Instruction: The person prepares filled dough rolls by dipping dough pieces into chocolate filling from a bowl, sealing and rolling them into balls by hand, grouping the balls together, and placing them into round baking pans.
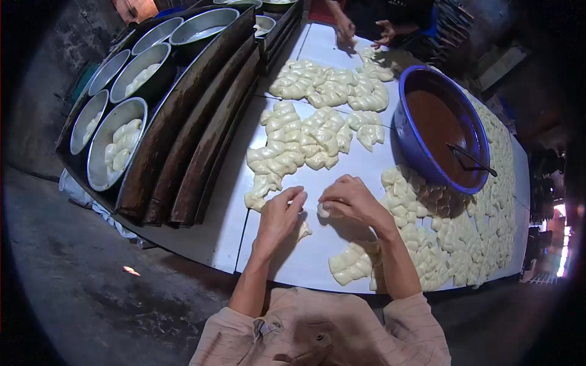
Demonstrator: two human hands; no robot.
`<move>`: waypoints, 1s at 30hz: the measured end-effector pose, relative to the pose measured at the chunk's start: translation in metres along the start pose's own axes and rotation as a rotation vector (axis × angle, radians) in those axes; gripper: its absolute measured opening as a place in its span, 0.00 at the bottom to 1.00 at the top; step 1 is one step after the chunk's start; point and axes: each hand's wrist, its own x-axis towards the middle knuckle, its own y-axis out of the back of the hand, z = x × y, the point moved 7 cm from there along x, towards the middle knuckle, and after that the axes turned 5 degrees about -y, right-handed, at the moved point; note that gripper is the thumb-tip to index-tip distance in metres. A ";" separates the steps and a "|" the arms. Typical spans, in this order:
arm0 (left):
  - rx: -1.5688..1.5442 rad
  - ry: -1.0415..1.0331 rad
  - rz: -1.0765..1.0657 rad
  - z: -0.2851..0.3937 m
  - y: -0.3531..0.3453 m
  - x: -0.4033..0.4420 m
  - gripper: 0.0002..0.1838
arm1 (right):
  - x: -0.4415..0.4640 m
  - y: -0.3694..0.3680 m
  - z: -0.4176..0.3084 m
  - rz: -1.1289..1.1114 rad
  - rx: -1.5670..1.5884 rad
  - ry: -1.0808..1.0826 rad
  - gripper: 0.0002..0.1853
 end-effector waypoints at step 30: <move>0.415 -0.378 0.030 0.067 -0.028 0.091 0.23 | 0.072 0.037 0.144 0.557 -0.099 -0.806 0.22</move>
